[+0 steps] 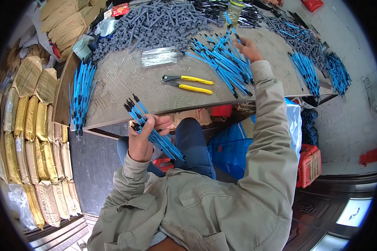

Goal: The person assembles blue plastic components together using yellow-handled pliers to secure them.

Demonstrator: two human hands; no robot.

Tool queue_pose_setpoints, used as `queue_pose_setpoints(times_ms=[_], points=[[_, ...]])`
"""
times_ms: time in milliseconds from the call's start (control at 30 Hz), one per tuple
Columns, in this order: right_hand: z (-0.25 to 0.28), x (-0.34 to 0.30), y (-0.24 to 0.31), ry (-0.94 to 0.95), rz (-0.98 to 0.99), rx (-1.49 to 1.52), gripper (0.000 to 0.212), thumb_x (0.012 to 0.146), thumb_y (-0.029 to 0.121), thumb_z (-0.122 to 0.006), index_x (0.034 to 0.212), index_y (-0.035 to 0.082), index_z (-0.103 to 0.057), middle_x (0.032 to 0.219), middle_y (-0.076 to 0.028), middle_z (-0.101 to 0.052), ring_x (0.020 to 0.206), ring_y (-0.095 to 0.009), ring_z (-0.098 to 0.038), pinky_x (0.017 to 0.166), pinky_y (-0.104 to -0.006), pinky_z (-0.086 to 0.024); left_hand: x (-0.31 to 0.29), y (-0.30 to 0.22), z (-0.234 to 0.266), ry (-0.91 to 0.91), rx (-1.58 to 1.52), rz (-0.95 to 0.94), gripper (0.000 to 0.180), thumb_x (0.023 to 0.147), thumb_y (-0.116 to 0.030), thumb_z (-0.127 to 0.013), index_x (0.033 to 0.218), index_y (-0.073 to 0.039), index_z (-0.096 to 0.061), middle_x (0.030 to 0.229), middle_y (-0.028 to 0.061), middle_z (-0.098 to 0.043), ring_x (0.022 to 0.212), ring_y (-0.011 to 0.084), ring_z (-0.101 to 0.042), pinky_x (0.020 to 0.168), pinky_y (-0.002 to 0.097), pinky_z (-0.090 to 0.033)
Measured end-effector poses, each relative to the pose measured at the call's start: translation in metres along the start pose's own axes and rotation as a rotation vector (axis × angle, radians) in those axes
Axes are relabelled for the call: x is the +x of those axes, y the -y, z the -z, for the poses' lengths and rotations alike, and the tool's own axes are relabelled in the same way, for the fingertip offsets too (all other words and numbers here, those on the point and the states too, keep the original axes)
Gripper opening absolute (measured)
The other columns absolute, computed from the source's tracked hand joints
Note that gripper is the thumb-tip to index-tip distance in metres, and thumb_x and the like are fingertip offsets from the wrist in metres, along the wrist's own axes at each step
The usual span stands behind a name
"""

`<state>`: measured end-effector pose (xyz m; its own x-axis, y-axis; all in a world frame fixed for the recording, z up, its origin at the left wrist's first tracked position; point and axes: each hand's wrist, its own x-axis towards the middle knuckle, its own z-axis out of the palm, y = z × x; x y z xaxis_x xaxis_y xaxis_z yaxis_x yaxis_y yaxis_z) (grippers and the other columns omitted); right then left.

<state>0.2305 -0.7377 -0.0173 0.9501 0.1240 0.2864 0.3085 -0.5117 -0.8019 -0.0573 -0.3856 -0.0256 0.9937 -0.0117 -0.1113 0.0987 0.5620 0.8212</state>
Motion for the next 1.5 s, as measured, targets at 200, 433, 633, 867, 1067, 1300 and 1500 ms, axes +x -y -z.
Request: queue_pose_setpoints(times_ms=[200,433,633,867,1067,1300,1500], points=[[0.020,-0.040,0.060,-0.582,0.141,-0.429,0.029,0.088,0.029,-0.055,0.095,0.004,-0.066,0.067,0.002,-0.052,0.056,-0.006,-0.045,0.049,-0.0219,-0.035,0.005,0.003,0.005,0.012,0.039,0.009,0.025,0.091,-0.023,-0.052,0.098,0.001,-0.054,0.095,0.0191,-0.064,0.086,0.0272,-0.064,0.075,0.0369,-0.053],[-0.022,-0.162,0.152,-0.364,0.428,0.041,0.021,0.089,0.015,-0.052,0.095,-0.001,-0.064,0.067,0.000,-0.048,0.060,-0.007,-0.043,0.054,-0.0197,-0.036,0.018,0.006,-0.002,0.039,-0.006,0.010,0.032,0.093,-0.024,-0.048,0.108,0.004,-0.053,0.104,0.0204,-0.061,0.096,0.0271,-0.062,0.082,0.0348,-0.050],[-0.102,-0.209,0.167,-0.019,0.335,0.058,0.015,0.080,0.007,-0.058,0.092,-0.002,-0.062,0.076,-0.006,-0.051,0.069,-0.016,-0.050,0.062,-0.0264,-0.041,0.019,0.000,-0.019,-0.019,-0.055,-0.091,0.033,0.094,-0.023,-0.047,0.111,0.004,-0.050,0.102,0.0183,-0.061,0.095,0.0252,-0.062,0.080,0.0328,-0.050],[-0.142,-0.190,0.146,0.247,0.528,0.122,0.020,0.080,0.011,-0.060,0.097,0.001,-0.062,0.085,-0.010,-0.058,0.076,-0.024,-0.055,0.065,-0.0303,-0.044,0.018,0.011,0.002,-0.017,0.180,-0.407,0.024,0.091,-0.018,-0.051,0.106,0.002,-0.051,0.092,0.0142,-0.063,0.088,0.0205,-0.063,0.074,0.0296,-0.050],[-0.069,-0.045,0.029,-0.285,0.123,-0.811,0.016,0.081,0.025,-0.058,0.088,0.012,-0.064,0.089,-0.013,-0.062,0.078,-0.033,-0.061,0.065,-0.0419,-0.049,0.004,-0.020,-0.001,-0.128,-0.036,-0.164,0.019,0.089,-0.014,-0.055,0.102,-0.001,-0.052,0.082,0.0130,-0.064,0.079,0.0219,-0.064,0.068,0.0312,-0.053],[-0.052,-0.034,0.006,-0.232,0.125,-0.946,0.016,0.079,0.028,-0.061,0.083,0.012,-0.062,0.089,-0.011,-0.062,0.076,-0.031,-0.061,0.062,-0.0419,-0.048,-0.009,-0.022,-0.006,0.091,-0.205,-0.107,0.018,0.089,-0.016,-0.054,0.099,-0.002,-0.053,0.086,0.0173,-0.065,0.082,0.0268,-0.065,0.073,0.0363,-0.054],[-0.030,-0.064,0.051,-0.511,0.274,-0.696,0.017,0.080,0.025,-0.063,0.087,0.010,-0.062,0.081,-0.009,-0.062,0.068,-0.026,-0.061,0.062,-0.0350,-0.048,-0.005,-0.006,-0.007,0.138,-0.076,0.083,0.023,0.090,-0.021,-0.053,0.101,-0.002,-0.052,0.094,0.0210,-0.063,0.088,0.0296,-0.064,0.076,0.0401,-0.053]])
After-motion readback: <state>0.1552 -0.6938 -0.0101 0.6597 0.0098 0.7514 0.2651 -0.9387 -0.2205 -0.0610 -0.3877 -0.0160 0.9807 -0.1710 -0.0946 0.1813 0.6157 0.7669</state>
